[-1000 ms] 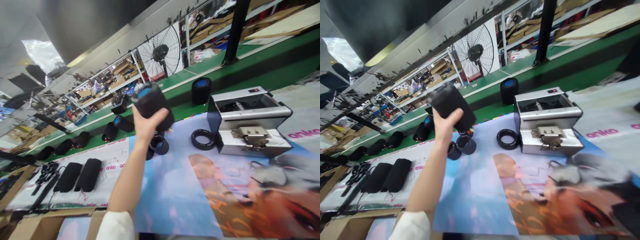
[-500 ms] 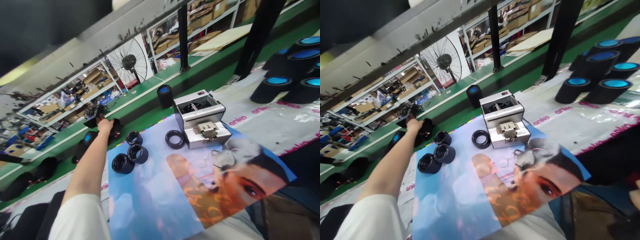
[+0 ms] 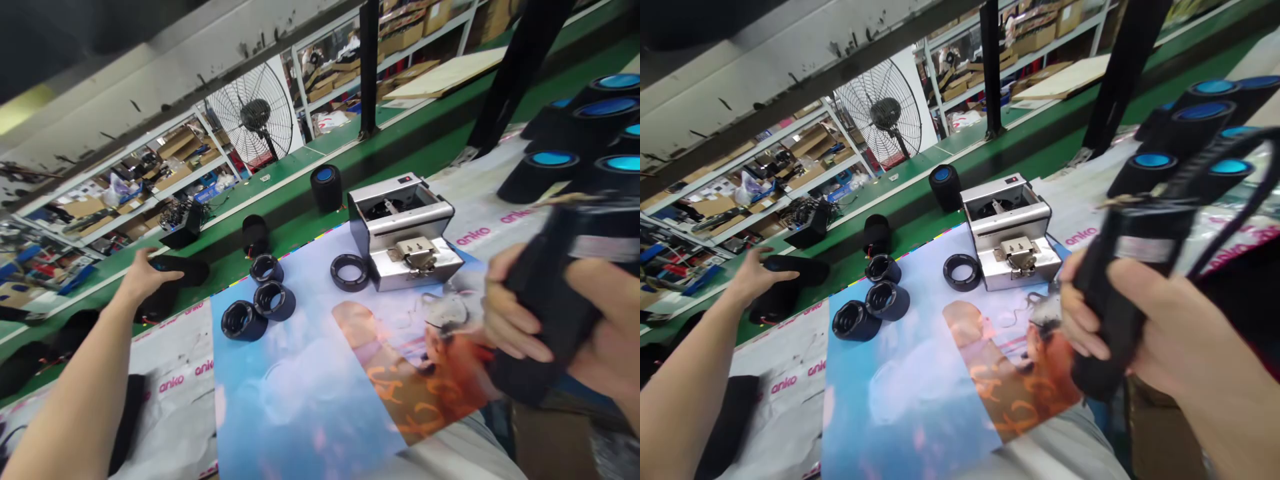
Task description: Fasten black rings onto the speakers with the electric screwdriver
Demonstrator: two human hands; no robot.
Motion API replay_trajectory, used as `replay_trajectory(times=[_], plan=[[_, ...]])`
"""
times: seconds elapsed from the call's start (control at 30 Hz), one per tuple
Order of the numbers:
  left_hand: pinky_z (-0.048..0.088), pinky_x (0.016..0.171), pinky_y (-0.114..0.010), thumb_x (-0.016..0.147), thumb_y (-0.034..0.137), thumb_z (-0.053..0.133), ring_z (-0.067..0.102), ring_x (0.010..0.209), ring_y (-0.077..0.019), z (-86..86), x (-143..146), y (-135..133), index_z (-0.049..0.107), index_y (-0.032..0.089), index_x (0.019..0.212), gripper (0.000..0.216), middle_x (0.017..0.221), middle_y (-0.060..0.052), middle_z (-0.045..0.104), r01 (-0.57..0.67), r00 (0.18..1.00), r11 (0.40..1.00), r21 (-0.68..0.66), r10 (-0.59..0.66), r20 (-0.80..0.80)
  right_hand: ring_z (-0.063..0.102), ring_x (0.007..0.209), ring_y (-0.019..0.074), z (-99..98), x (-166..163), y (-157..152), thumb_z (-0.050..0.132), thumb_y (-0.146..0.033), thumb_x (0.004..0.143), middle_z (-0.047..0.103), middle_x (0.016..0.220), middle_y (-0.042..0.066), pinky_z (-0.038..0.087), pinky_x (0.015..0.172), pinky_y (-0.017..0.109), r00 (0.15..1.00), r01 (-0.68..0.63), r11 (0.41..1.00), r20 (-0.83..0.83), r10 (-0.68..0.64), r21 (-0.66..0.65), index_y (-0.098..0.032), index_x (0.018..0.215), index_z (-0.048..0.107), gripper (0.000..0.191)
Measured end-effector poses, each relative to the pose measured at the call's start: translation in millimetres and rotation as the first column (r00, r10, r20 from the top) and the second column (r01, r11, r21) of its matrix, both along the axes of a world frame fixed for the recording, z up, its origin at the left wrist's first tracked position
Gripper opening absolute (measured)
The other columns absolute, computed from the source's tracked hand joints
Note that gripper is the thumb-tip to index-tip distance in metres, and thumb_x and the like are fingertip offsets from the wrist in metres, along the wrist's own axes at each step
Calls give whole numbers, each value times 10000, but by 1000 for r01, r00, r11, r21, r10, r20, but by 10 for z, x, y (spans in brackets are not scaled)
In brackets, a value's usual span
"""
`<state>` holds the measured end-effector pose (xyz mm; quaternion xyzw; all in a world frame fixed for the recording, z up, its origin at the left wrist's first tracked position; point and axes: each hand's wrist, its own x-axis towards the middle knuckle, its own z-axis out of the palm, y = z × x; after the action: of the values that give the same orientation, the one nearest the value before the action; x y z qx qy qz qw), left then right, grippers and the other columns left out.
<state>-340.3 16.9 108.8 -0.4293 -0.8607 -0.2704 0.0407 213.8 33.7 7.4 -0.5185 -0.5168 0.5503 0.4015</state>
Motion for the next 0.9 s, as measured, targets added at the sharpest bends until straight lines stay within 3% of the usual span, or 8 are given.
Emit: replay_trajectory(times=[0.1, 0.2, 0.27, 0.37, 0.53, 0.63, 0.77, 0.9], plan=[[499, 1128, -612, 421, 555, 1006, 672, 1211, -383, 286, 171, -164, 651, 254, 1124, 842, 1169, -17, 750, -80, 993, 996, 39, 83, -88, 487, 417, 179, 211, -291, 129, 752, -759, 713, 533, 582, -7, 411, 415, 315, 992, -112, 978, -80, 99, -176, -255, 916, 519, 591], [486, 1146, -597, 467, 643, 945, 655, 1271, -395, 525, 382, -413, 711, 299, 1275, 909, 1329, 22, 732, -33, 963, 983, 180, 80, -257, 608, 533, 205, 340, -644, 213, 737, -668, 756, 637, 708, 17, 497, 486, 312, 912, -198, 979, 358, 199, -41, -220, 1114, 604, 589], [499, 1098, -581, 532, 707, 899, 644, 1287, -402, 586, 559, -620, 692, 402, 1377, 922, 1383, 92, 702, 122, 928, 950, 287, -7, -373, 728, 810, 239, 316, -900, 250, 754, -506, 820, 724, 1028, 60, 611, 719, 349, 808, -282, 958, 551, 211, 47, -241, 1378, 550, 651], [483, 1097, -584, 608, 731, 855, 584, 1356, -411, 519, 936, -948, 624, 583, 1409, 847, 1401, 187, 656, 387, 856, 870, 307, -215, -470, 656, 1254, 304, 132, -1264, 304, 789, -298, 853, 523, 1533, 124, 546, 1113, 426, 694, -369, 925, 688, 213, 86, -228, 1542, 447, 772], [613, 1017, -531, 679, 510, 873, 689, 1205, -370, 52, 1752, -1277, 614, 510, 1445, 809, 1368, 19, 676, 680, 717, 731, 56, -648, -258, 656, 1165, 279, -169, -1619, 446, 689, -352, 986, 378, 1598, 234, 579, 1053, 493, 513, -370, 929, 839, 182, 25, -136, 1578, 366, 708], [615, 1036, -497, 723, 386, 895, 674, 1258, -362, -401, 2107, -1224, 562, 390, 1481, 829, 1421, -90, 652, 782, 623, 624, 1, -780, -55, 639, 1160, 252, -238, -1664, 511, 661, -403, 1011, 470, 1509, 203, 585, 1040, 468, 462, -324, 945, 878, 126, 35, -138, 1570, 362, 688], [542, 1115, -531, 685, 501, 968, 627, 1296, -371, -1008, 2372, -1061, 550, 323, 1443, 884, 1391, -126, 641, 792, 569, 583, 179, -812, 129, 649, 1063, 221, -313, -1647, 521, 668, -379, 1001, 596, 1302, 151, 591, 992, 434, 428, -318, 947, 898, 105, 41, -119, 1485, 453, 590], [491, 1175, -516, 552, 645, 990, 577, 1403, -366, -1417, 2529, -1020, 389, 390, 1525, 1172, 1542, -119, 523, 547, 550, 661, 514, -746, 374, 641, 1037, 200, -378, -1622, 471, 650, -357, 1010, 581, 1323, 147, 598, 950, 396, 425, -305, 951, 901, 87, 52, -118, 1420, 500, 498]])
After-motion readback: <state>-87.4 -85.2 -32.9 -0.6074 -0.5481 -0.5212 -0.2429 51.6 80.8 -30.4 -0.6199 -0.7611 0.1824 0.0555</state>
